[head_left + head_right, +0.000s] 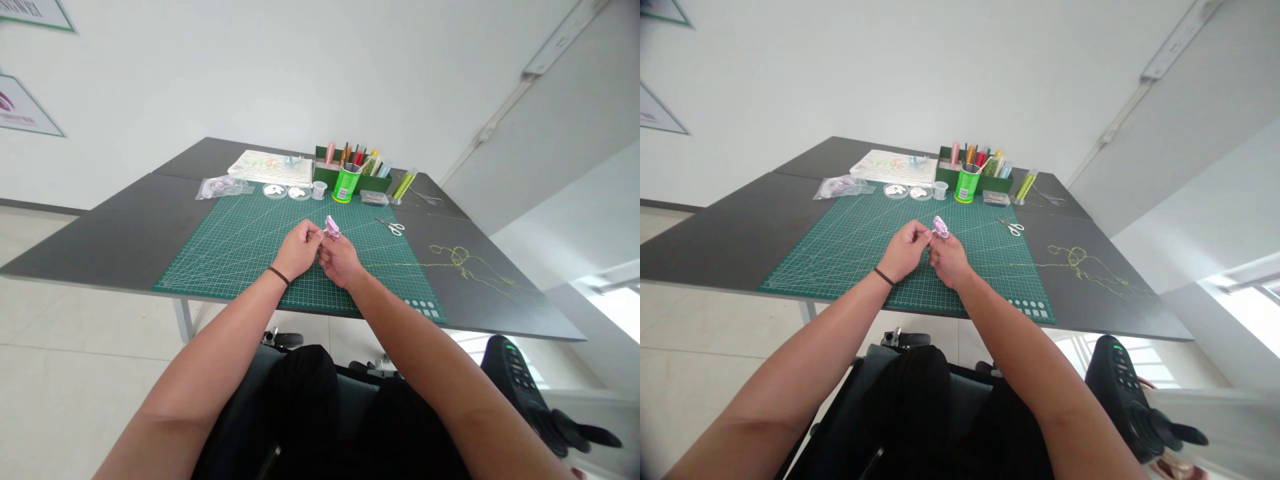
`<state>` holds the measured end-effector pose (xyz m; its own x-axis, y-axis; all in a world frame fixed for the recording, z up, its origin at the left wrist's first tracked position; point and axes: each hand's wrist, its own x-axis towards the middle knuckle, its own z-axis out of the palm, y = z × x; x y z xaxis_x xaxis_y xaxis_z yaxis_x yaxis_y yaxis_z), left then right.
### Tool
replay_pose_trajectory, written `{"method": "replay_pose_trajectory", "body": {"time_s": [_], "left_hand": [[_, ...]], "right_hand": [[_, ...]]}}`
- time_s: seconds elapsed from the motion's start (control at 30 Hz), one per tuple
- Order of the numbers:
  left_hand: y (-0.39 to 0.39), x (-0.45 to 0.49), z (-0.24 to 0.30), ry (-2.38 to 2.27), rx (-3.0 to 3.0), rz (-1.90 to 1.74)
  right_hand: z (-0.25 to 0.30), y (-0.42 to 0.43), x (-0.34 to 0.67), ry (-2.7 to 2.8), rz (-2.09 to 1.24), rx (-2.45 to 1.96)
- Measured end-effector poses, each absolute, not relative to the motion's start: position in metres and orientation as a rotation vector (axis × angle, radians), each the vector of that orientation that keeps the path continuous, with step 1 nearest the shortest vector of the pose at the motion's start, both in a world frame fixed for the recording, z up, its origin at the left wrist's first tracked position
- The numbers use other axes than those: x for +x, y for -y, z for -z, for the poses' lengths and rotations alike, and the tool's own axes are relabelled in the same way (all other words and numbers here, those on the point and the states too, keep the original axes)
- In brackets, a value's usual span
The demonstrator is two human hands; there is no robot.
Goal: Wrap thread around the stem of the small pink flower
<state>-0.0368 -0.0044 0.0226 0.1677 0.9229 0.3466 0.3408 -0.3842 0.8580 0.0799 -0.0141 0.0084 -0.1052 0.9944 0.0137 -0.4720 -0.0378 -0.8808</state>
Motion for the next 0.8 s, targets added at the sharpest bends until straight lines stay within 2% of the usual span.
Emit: {"method": "replay_pose_trajectory", "body": {"time_s": [0.27,0.5,0.8], "left_hand": [[0.0039,-0.0378,-0.0217,-1.235,1.880,-1.217],[0.0037,-0.0344,-0.0207,-1.256,1.955,-1.191],[0.0013,-0.0339,-0.0167,-1.208,1.988,-1.169]], "right_hand": [[-0.0126,0.0222,0.0803,0.941,-1.467,-0.812],[-0.0125,0.0208,0.0790,0.921,-1.305,-0.905],[-0.0093,0.0160,0.0826,0.865,-1.320,-0.877]]}}
